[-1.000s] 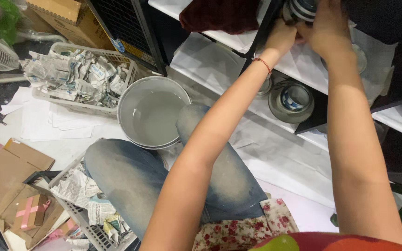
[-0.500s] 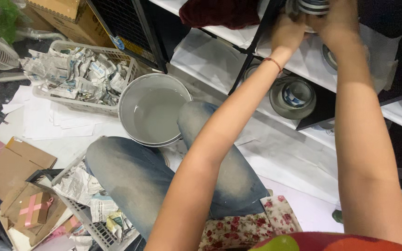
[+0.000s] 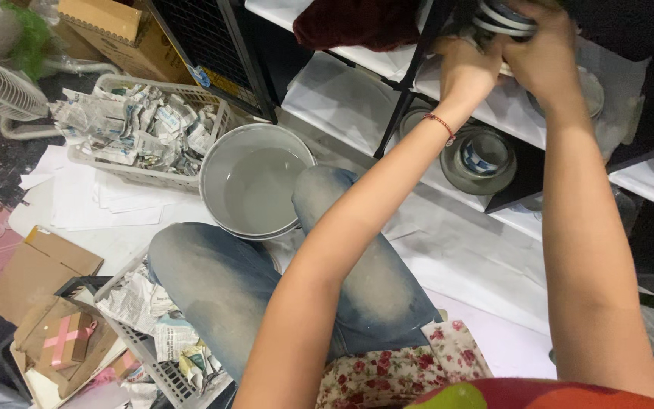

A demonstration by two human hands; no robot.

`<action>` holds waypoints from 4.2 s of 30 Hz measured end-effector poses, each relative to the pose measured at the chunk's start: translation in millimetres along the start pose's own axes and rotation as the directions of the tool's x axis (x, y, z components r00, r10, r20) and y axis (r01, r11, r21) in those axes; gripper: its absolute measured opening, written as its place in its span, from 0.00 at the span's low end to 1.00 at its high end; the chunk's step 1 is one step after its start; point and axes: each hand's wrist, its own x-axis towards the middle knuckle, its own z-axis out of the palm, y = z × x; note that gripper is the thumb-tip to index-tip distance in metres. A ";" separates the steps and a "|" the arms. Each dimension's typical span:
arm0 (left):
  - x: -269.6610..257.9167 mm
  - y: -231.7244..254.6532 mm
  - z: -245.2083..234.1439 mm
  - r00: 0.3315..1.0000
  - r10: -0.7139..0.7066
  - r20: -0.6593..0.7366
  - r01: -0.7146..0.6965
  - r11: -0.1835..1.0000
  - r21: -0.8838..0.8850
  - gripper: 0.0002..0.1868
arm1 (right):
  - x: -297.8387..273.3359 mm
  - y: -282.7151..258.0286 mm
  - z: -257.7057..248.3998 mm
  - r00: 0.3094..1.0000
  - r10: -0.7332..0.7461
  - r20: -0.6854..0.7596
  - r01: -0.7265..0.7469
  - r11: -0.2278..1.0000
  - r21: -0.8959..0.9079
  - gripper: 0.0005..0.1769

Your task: The person washes ceramic plates and bowls in a bucket of water and dries them with a cloth. They handle each item individually, rinsing and wiping before stacking them on a nearby shelf.

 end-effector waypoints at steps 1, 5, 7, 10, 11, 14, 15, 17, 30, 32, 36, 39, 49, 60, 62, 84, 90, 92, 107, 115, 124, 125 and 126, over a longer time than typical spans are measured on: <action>-6.1 2.8 -4.4 1.000 0.013 -0.010 -0.013 1.000 0.008 0.27 | 0.8 -1.7 2.5 0.999 0.040 0.015 -0.040 0.999 0.023 0.26; -21.7 14.4 -22.5 0.996 0.062 -0.058 -0.060 0.998 0.028 0.25 | 8.4 -12.9 10.0 0.999 0.019 -0.045 -0.018 1.000 0.015 0.26; -28.0 18.6 -29.2 0.995 0.065 -0.070 -0.063 0.997 0.036 0.25 | 6.2 -20.2 11.5 0.996 0.058 -0.072 -0.054 0.996 0.068 0.24; -39.0 21.3 -38.3 0.995 -0.037 -0.098 0.044 0.997 0.069 0.29 | -0.9 -27.9 12.5 0.981 0.156 -0.117 -0.148 0.986 0.071 0.27; -44.6 21.8 -40.8 0.991 0.026 -0.133 -0.016 0.996 0.082 0.29 | -2.1 -28.9 12.5 0.986 0.118 -0.120 -0.113 0.992 0.050 0.29; -67.7 18.9 -50.7 0.966 0.188 -0.179 -0.173 0.980 0.097 0.29 | -9.1 -26.0 15.8 0.991 0.083 -0.100 -0.085 0.996 -0.016 0.30; -75.5 17.5 -57.0 0.960 0.229 -0.161 -0.219 0.973 0.080 0.27 | -10.0 -23.4 17.7 0.989 0.119 -0.082 -0.123 0.992 -0.039 0.30; -91.4 17.3 -70.0 0.952 0.263 -0.155 -0.259 0.965 0.040 0.30 | -10.5 -18.5 21.0 0.988 0.143 -0.052 -0.147 0.984 -0.100 0.30; -126.6 15.7 -129.9 0.990 0.130 0.047 -0.094 0.882 -0.461 0.41 | -9.8 -62.6 19.4 0.890 0.429 0.158 -0.309 0.819 -0.484 0.42; -127.2 15.3 -134.3 0.991 0.108 0.078 -0.051 0.848 -0.527 0.41 | -9.7 -67.9 20.5 0.906 0.399 0.144 -0.264 0.796 -0.544 0.41; -127.1 14.8 -140.7 0.990 0.105 0.092 -0.037 0.832 -0.553 0.40 | -9.5 -73.5 14.4 0.947 0.293 0.131 -0.172 0.808 -0.563 0.40; -128.6 8.5 -151.6 0.982 0.156 0.107 -0.078 0.849 -0.523 0.38 | -9.9 -91.2 7.6 0.979 0.187 0.085 -0.102 0.803 -0.587 0.38; -128.3 -10.9 -257.5 0.896 0.345 0.279 -0.245 0.909 -0.337 0.24 | -77.2 -229.6 75.3 0.897 0.409 -0.168 -0.351 0.889 0.293 0.20; -94.4 -125.7 -437.4 0.930 -0.127 0.344 0.237 0.924 -0.300 0.34 | -80.1 -258.1 263.6 0.927 0.308 0.216 -0.376 0.735 0.565 0.35; -88.8 -163.1 -463.6 0.922 -0.275 0.273 0.361 0.864 -0.351 0.35 | -70.7 -248.5 313.3 0.899 0.278 0.338 -0.424 0.743 0.517 0.38; -35.1 -422.2 -487.6 0.304 -0.928 -0.216 0.775 0.373 -0.510 0.24 | -215.4 -115.9 664.0 0.070 0.514 0.855 -0.893 0.414 -0.176 0.29; -19.5 -444.7 -489.8 0.395 -0.901 -0.178 0.489 0.370 -0.790 0.32 | -229.1 -105.9 702.1 0.697 0.187 0.692 -0.508 0.810 0.293 0.57; -19.1 -455.2 -495.2 0.481 -0.874 -0.067 0.406 0.289 -0.867 0.35 | -225.3 -108.0 710.2 0.626 0.268 0.733 -0.582 0.786 0.209 0.54; -36.2 -518.1 -505.9 0.357 -0.930 -0.094 0.393 0.240 -0.888 0.43 | -169.6 -171.4 675.7 0.167 0.396 0.903 -0.791 0.600 -0.118 0.26; -31.9 -488.9 -499.5 0.797 -0.582 0.163 0.250 0.073 -0.965 0.32 | -220.6 -131.4 705.1 0.539 -0.044 0.841 -0.106 0.987 0.119 0.20; -38.6 -522.7 -499.7 0.421 -0.888 -0.185 0.153 0.271 -0.950 0.31 | -177.6 -205.5 636.2 0.180 0.172 0.969 -0.262 0.957 -0.122 0.27; -39.6 -529.5 -496.6 0.388 -0.898 -0.206 0.128 0.274 -0.953 0.31 | -173.2 -208.8 632.4 0.202 0.151 0.968 -0.195 0.975 -0.111 0.27; -41.1 -535.6 -492.3 0.445 -0.884 -0.147 0.113 0.218 -0.969 0.33 | -172.0 -210.6 629.2 0.211 0.124 0.969 -0.117 0.988 -0.101 0.27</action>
